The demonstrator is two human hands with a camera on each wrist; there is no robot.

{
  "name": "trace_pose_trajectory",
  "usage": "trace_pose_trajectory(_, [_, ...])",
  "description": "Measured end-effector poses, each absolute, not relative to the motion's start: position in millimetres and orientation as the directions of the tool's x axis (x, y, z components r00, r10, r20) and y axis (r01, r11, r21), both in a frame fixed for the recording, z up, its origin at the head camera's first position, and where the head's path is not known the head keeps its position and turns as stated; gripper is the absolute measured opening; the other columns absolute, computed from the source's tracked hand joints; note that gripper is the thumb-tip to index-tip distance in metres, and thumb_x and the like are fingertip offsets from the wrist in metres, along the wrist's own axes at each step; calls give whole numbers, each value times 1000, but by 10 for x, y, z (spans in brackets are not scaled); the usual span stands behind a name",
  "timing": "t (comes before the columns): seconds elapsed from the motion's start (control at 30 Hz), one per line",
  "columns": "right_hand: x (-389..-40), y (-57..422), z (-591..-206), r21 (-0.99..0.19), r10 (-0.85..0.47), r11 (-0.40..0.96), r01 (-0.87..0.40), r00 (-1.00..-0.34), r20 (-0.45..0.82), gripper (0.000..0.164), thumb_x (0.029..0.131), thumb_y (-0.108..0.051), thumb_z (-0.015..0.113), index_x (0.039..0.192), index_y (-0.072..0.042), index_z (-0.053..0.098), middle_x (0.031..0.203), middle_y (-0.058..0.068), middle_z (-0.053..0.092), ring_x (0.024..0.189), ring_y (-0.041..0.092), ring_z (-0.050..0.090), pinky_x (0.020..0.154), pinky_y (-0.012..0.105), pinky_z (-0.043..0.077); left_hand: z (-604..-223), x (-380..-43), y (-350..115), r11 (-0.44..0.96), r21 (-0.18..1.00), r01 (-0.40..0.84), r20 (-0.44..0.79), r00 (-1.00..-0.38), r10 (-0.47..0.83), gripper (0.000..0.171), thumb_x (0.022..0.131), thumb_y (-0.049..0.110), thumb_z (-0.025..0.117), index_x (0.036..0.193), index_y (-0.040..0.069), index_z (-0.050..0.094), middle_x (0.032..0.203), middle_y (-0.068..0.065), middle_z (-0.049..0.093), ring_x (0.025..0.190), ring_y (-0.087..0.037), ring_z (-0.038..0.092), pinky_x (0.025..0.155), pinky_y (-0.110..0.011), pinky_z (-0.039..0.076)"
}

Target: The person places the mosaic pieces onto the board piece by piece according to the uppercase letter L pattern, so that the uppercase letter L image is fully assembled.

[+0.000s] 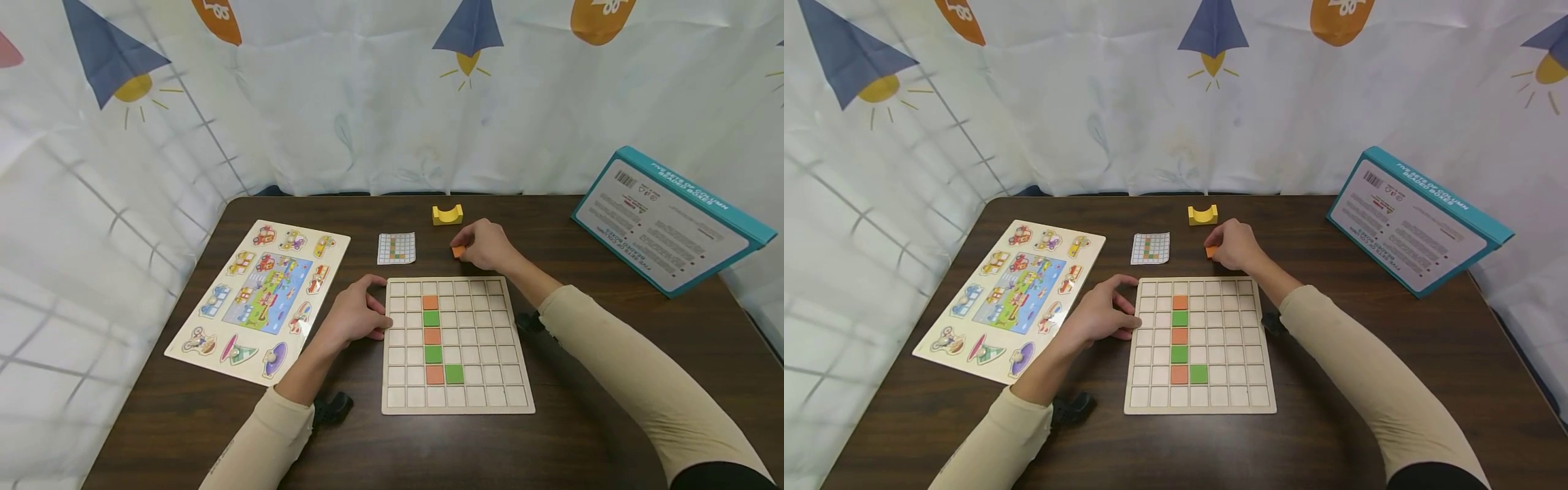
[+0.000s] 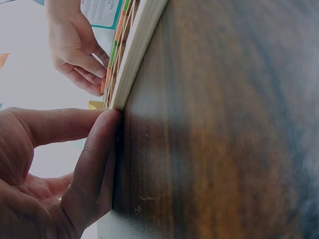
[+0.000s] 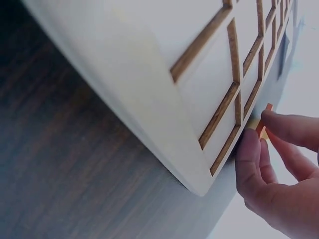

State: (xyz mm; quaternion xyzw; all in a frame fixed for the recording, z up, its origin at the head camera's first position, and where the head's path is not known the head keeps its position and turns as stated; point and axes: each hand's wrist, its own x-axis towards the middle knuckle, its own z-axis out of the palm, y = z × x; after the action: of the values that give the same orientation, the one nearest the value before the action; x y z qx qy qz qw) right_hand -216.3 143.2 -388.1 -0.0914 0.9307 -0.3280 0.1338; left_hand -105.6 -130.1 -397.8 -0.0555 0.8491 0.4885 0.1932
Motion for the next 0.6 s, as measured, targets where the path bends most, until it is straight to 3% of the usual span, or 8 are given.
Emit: trace_pose_trajectory(0.6, [-1966,1532,-3832,-667,-248,744,-46,-946,-211,26,94,-4,71,119,-6,76,117,14,72,103,30,62,88,44,56,-3975,-1048,-1299,511,812,-282,-379,-921,95,74,79,-5,83,145,13,52,94,-15,66,55,-20,69,54,-35,65])
